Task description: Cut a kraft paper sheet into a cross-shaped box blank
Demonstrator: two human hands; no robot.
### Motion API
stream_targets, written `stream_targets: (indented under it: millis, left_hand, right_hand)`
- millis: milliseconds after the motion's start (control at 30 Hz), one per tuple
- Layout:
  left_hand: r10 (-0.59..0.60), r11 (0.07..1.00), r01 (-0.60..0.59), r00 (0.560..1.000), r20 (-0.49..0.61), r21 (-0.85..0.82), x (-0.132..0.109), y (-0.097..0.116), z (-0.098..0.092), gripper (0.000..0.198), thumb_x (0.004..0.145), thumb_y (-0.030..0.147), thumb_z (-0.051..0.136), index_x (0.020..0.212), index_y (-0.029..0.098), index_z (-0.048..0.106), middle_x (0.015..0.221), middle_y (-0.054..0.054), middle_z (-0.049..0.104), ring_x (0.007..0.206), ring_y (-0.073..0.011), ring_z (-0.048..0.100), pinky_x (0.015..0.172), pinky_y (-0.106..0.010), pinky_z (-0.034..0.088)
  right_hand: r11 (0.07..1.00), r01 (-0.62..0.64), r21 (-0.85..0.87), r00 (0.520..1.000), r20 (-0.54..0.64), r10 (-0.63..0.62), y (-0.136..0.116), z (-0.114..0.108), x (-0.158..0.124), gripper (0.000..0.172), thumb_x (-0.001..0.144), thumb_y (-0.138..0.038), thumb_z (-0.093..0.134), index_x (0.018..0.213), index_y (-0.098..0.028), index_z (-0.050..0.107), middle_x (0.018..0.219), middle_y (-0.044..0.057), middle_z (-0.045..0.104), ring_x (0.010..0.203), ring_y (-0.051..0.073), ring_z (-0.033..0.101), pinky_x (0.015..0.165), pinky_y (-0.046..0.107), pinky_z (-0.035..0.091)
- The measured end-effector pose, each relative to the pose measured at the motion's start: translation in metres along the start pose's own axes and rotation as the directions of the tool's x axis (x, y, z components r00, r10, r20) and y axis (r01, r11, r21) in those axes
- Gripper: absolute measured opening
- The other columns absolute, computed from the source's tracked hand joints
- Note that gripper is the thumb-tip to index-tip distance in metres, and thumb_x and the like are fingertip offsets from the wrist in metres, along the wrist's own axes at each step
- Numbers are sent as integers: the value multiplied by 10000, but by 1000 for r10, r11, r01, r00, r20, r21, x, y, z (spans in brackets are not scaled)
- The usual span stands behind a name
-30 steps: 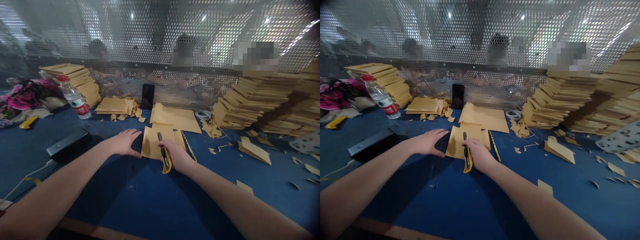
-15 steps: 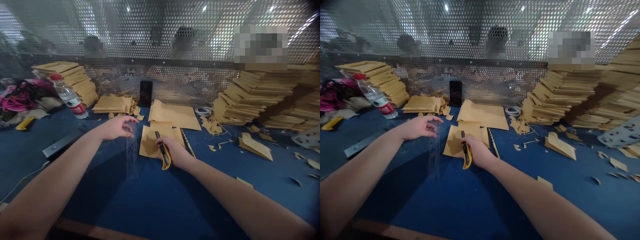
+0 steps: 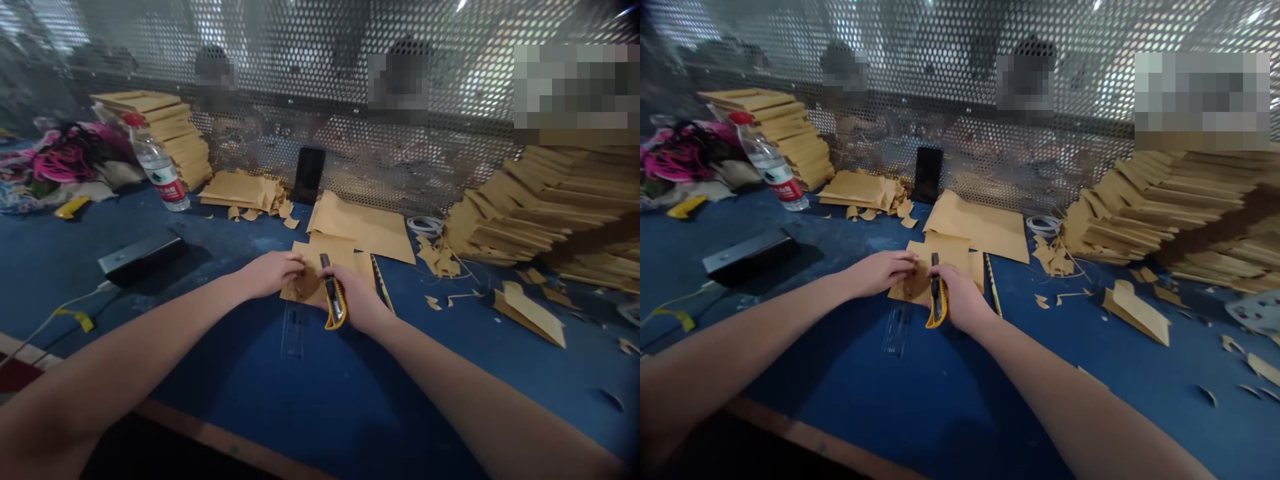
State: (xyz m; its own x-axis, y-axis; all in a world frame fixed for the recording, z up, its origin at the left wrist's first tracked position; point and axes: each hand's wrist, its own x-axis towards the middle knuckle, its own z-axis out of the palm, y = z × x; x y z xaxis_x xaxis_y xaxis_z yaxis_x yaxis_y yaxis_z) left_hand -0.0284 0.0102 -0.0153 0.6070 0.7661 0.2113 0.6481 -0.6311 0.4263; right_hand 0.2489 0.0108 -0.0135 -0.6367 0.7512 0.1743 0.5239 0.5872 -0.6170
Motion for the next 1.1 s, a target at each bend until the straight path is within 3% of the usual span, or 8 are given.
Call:
stream_targets:
  millis: [300,467,600,833,967,1100]
  left_hand:
    - [63,993,-66,997,43,94,-32,-1,-7,433,1054,440,737,1408,201,663,1526,-129,628,1354,-305,654,1140,-565,583]
    - [95,987,-101,994,55,123,-35,-11,-13,421,1055,446,735,1393,203,673,1540,-129,622,1374,-308,642,1158,-572,570]
    - [126,981,-132,991,56,145,-39,-10,-13,492,1041,511,738,1419,206,659,1580,-138,588,1426,-335,605,1180,-601,545]
    - [144,973,-150,989,47,178,-49,3,-3,559,1036,584,719,1441,206,644,1592,-149,580,1446,-346,594,1177,-604,547]
    - [135,970,-134,991,12,200,-50,17,0,556,1017,637,707,1314,167,692,1496,-177,667,1361,-351,677,1112,-594,608]
    - [147,967,-139,989,-23,214,-51,23,-1,447,998,586,685,1161,174,751,1462,-219,712,1322,-423,729,1031,-622,684]
  right_hand:
    - [998,-59,30,998,27,58,-8,-7,4,330,1077,-433,736,1316,-207,712,1329,98,730,1124,250,734,978,475,648]
    - [975,-189,119,980,-47,195,-18,-18,5,344,1079,-447,734,1299,-185,702,1187,68,750,962,209,746,869,419,663]
    - [951,-233,203,961,-101,257,-31,-15,6,328,1077,-436,739,1292,-192,703,1170,63,751,948,202,743,866,413,662]
    - [918,-229,324,951,-125,281,-32,19,1,317,1072,-443,742,1261,-192,703,1123,50,742,917,194,730,843,398,654]
    - [907,-185,378,950,-168,264,-22,18,-2,345,1021,-443,792,1235,-197,679,1077,37,722,913,199,720,842,405,648]
    - [870,-137,473,938,-220,267,-12,14,-1,371,910,-322,833,1202,-243,618,1048,14,717,914,183,748,859,372,661]
